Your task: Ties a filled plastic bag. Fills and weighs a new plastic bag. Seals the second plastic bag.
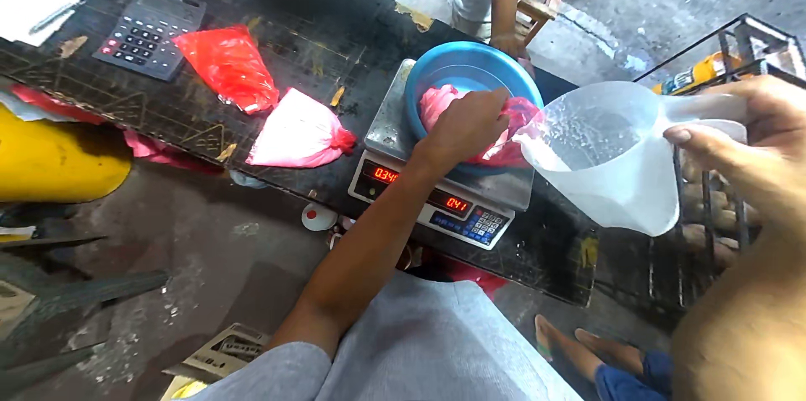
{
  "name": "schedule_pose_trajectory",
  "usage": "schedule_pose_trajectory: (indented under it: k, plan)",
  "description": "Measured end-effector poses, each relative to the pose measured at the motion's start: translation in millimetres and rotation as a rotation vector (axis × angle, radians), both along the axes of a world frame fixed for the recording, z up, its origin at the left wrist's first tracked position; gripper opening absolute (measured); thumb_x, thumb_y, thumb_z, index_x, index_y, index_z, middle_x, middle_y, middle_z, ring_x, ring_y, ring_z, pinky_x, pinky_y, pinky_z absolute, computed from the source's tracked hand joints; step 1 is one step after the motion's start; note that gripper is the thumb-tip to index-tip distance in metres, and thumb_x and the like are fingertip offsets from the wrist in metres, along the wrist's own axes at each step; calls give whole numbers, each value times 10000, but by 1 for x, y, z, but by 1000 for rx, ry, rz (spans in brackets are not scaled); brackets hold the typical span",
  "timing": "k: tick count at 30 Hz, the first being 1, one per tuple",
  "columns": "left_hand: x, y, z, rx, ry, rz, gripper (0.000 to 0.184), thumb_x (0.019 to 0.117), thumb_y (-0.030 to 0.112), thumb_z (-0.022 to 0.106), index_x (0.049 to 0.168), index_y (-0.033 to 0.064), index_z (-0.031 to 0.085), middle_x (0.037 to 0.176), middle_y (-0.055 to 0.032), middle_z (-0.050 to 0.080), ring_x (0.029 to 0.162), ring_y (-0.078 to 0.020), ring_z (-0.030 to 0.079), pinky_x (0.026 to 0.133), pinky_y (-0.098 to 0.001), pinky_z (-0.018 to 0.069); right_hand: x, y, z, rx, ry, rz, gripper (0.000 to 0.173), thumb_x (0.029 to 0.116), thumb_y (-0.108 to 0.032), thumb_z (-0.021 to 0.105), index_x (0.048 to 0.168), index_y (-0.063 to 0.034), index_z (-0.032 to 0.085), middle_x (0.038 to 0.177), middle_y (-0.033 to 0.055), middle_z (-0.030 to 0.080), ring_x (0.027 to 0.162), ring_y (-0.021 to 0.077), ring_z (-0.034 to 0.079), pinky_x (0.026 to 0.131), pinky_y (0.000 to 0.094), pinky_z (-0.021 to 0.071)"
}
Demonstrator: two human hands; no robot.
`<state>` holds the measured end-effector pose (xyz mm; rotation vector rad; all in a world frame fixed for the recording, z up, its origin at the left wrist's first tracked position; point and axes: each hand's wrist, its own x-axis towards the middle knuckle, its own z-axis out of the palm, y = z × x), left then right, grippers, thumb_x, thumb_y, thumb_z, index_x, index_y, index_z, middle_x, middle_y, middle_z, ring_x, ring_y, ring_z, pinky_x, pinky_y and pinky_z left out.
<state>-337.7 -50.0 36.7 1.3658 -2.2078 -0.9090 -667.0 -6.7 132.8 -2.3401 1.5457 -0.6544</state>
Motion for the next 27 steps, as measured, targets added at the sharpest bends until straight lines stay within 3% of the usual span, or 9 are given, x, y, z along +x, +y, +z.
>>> schedule_pose_trajectory:
  k: [3, 6, 10, 12, 16, 19, 27]
  plan:
    - [1, 1, -2, 23, 12, 7, 267, 1048, 247, 530, 1210, 58, 626, 1010, -145, 687, 971, -320, 679, 833, -546, 539, -4, -2, 0, -17, 29, -25, 519, 889, -547, 720, 1251, -187, 629, 1022, -16, 694, 828, 56, 670, 722, 287, 574]
    - [4, 2, -1, 42, 13, 35, 314, 1046, 292, 540, 1258, 72, 612, 1029, -141, 692, 987, -314, 682, 844, -544, 543, 7, -6, 7, -38, 74, -5, 567, 889, -567, 707, 1258, -145, 621, 991, 42, 686, 805, 105, 659, 700, 347, 561]
    - [10, 3, 1, 41, 29, 52, 357, 1038, 313, 571, 1294, 66, 598, 1040, -151, 696, 984, -318, 684, 859, -546, 540, 22, -12, 16, -58, 150, 80, 551, 909, -558, 681, 1259, -139, 611, 987, 55, 684, 807, 132, 662, 710, 387, 554]
    - [11, 3, -1, 36, 50, 54, 358, 1028, 291, 591, 1301, 59, 601, 1063, -158, 702, 1009, -323, 687, 882, -555, 541, 23, -18, 18, -54, 188, 113, 547, 919, -562, 678, 1270, -148, 609, 960, 63, 689, 771, 165, 670, 686, 423, 561]
    - [13, 3, -2, 16, 78, 49, 272, 1016, 152, 568, 1258, 38, 616, 1050, -163, 698, 992, -318, 686, 883, -527, 544, 31, -29, 21, -63, 247, 186, 538, 915, -609, 661, 1239, -181, 624, 824, 32, 657, 626, 156, 614, 557, 409, 518]
    - [10, 3, -4, 18, 91, 62, 253, 1016, 128, 554, 1238, 29, 627, 1039, -164, 696, 997, -316, 683, 885, -514, 545, 48, -34, 29, -75, 320, 235, 519, 912, -631, 650, 1195, -196, 635, 766, 22, 631, 568, 156, 584, 499, 404, 488]
    - [11, 2, -6, 41, 155, 85, 252, 1031, 150, 548, 1242, 29, 615, 1014, -166, 700, 966, -320, 691, 859, -516, 551, 114, -38, 58, -77, 502, 362, 549, 949, -599, 581, 1089, -74, 663, 676, 89, 597, 543, 250, 570, 485, 479, 440]
